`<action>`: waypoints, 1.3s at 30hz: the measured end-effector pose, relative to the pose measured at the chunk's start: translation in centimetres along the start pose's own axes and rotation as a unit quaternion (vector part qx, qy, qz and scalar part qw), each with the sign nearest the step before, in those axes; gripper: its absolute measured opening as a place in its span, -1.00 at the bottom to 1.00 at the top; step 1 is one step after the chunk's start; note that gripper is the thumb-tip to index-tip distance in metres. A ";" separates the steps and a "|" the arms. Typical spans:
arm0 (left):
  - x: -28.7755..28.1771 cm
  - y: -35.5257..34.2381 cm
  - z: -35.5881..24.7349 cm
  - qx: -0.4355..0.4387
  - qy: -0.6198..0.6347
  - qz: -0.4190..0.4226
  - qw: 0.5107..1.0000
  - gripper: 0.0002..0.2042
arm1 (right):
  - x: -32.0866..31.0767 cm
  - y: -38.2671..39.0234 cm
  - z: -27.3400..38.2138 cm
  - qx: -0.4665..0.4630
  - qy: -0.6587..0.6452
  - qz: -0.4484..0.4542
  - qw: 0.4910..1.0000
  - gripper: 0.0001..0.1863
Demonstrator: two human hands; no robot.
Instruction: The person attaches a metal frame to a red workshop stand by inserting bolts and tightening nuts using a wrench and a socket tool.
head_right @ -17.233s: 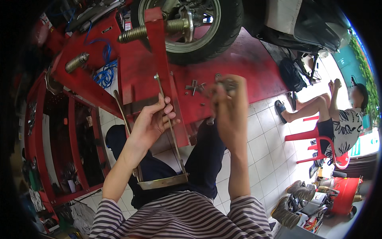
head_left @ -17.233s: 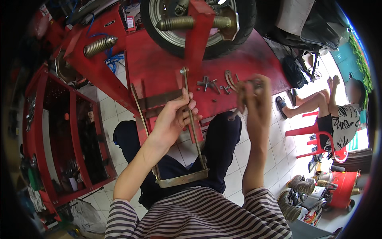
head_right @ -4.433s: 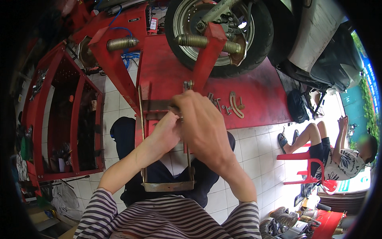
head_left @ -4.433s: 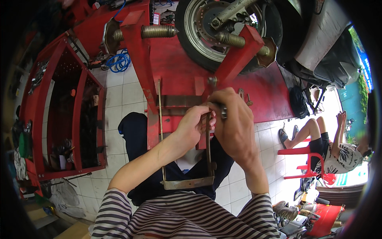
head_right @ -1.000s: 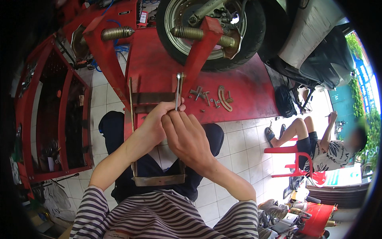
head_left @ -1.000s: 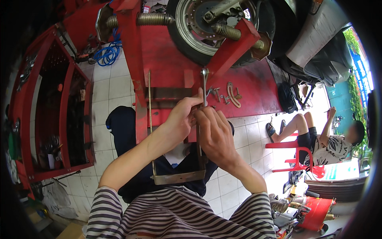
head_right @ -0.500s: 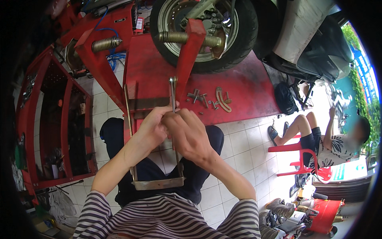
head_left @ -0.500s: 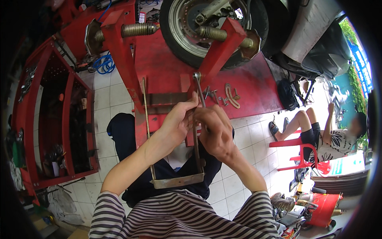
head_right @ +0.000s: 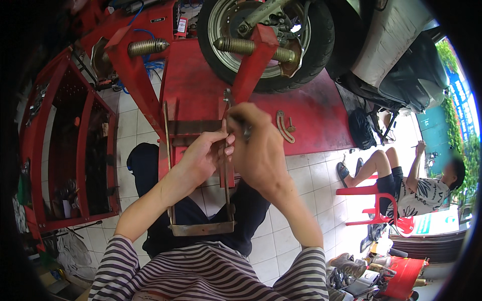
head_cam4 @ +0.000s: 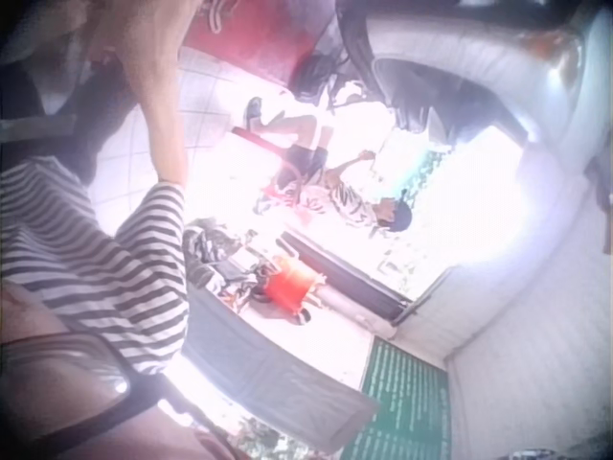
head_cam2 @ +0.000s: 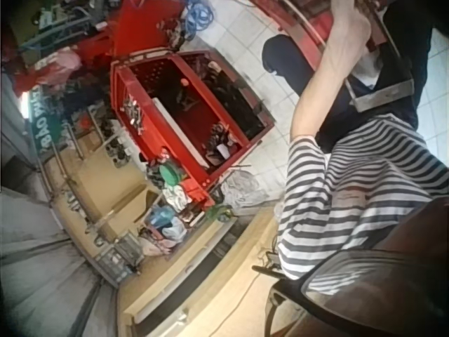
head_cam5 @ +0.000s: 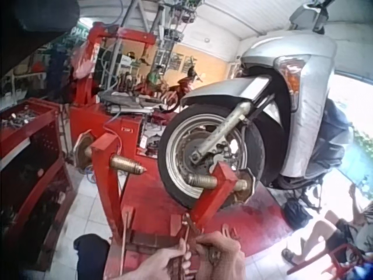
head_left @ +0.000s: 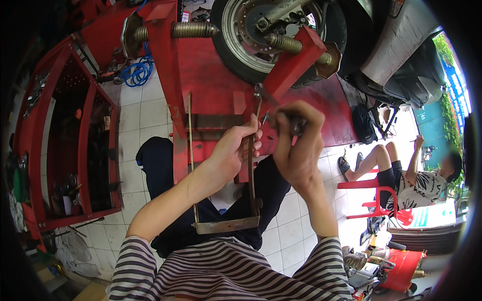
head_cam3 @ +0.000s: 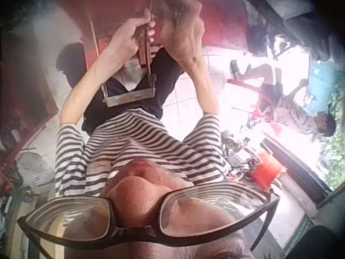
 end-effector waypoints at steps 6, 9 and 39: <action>-0.1 -0.3 0.2 -0.011 -0.002 0.007 1.000 -0.81 | -0.9 -1.4 -0.1 0.075 -0.045 0.006 0.996 -0.81; 0.0 -0.1 0.0 -0.001 0.011 -0.002 1.000 -0.84 | -0.5 -2.4 -0.1 0.133 -0.057 0.101 0.984 -0.76; -1.9 -0.7 1.0 0.011 0.066 -0.005 0.998 -0.80 | 1.8 3.4 3.5 0.018 0.179 0.173 0.968 -0.57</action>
Point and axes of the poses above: each hand's wrist, its own y-axis away from the middle knuckle, its own x-axis out of the palm, z = x × y, the point moved 4 cm from there along -y, towards the middle knuckle, and after that the axes turned 3 degrees about z, right-handed, at the moved point
